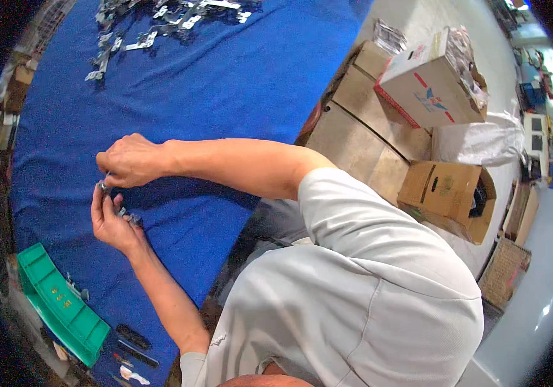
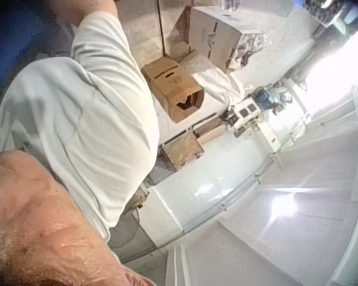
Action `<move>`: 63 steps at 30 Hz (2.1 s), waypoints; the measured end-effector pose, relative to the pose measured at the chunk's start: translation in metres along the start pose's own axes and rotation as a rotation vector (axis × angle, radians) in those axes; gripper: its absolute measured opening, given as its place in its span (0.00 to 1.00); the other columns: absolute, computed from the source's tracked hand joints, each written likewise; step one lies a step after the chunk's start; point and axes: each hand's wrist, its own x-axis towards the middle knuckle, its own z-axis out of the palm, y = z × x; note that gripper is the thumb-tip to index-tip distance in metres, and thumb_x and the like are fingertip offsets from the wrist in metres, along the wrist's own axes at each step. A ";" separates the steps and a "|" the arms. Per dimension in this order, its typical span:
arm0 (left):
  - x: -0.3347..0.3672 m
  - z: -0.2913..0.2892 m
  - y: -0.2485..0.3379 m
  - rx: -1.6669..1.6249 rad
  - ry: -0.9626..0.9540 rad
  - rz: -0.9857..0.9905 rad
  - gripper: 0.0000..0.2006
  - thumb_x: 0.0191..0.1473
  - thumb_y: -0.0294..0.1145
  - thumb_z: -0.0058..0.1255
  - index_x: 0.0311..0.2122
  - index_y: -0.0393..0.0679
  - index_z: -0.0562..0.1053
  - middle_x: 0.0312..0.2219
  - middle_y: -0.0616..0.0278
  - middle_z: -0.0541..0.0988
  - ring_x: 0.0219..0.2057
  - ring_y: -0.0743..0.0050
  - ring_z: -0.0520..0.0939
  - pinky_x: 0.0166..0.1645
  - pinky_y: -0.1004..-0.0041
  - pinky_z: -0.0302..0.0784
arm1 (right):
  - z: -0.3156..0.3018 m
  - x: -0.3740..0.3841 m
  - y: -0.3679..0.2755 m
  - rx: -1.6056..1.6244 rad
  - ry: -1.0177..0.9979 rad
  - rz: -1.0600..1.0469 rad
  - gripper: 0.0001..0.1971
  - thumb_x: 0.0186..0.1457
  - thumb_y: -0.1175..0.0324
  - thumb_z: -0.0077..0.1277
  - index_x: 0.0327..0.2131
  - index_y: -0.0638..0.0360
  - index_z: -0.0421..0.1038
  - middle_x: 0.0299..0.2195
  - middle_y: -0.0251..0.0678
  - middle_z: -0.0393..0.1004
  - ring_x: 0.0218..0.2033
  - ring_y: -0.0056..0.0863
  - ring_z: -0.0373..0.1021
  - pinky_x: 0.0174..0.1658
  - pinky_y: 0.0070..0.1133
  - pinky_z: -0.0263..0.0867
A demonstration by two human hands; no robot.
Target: The person picks up a metal bracket and a small screw, then joins them together using a screwdriver. After completing the assembly, the person sets the finished piece aside and reaches for another bracket to repeat the process.
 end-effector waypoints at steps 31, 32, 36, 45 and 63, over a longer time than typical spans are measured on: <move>-0.007 0.010 0.015 0.083 0.008 -0.029 0.15 0.59 0.18 0.41 0.50 0.30 0.72 0.44 0.53 0.79 0.42 0.70 0.81 0.42 0.75 0.79 | 0.003 0.000 0.007 -0.003 -0.036 -0.034 0.19 0.55 0.54 0.51 0.23 0.61 0.72 0.23 0.42 0.76 0.28 0.48 0.74 0.29 0.39 0.68; -0.006 0.008 0.013 0.083 0.011 -0.028 0.15 0.59 0.18 0.41 0.50 0.30 0.72 0.44 0.53 0.79 0.42 0.70 0.81 0.42 0.75 0.79 | 0.004 0.002 0.007 -0.001 -0.037 -0.037 0.19 0.55 0.54 0.51 0.23 0.61 0.72 0.23 0.42 0.76 0.28 0.48 0.74 0.29 0.39 0.68; -0.005 0.005 0.010 0.073 0.013 -0.016 0.15 0.59 0.19 0.42 0.50 0.32 0.72 0.43 0.53 0.79 0.38 0.73 0.81 0.38 0.78 0.78 | -0.002 0.001 0.002 -0.079 -0.107 0.009 0.19 0.54 0.52 0.52 0.25 0.60 0.72 0.24 0.43 0.76 0.29 0.47 0.75 0.29 0.40 0.68; 0.001 -0.001 -0.001 0.065 -0.001 0.020 0.15 0.58 0.20 0.44 0.50 0.36 0.73 0.42 0.57 0.80 0.30 0.79 0.80 0.19 0.87 0.64 | 0.003 0.002 0.006 -0.103 -0.103 0.008 0.18 0.55 0.54 0.52 0.24 0.60 0.71 0.23 0.42 0.76 0.29 0.47 0.74 0.29 0.40 0.68; -0.003 0.001 0.005 0.095 0.031 -0.004 0.15 0.58 0.21 0.44 0.50 0.37 0.74 0.43 0.58 0.80 0.31 0.79 0.80 0.23 0.85 0.66 | -0.005 0.006 0.000 -0.082 -0.157 0.062 0.16 0.54 0.56 0.53 0.29 0.61 0.72 0.25 0.45 0.77 0.29 0.46 0.75 0.30 0.39 0.69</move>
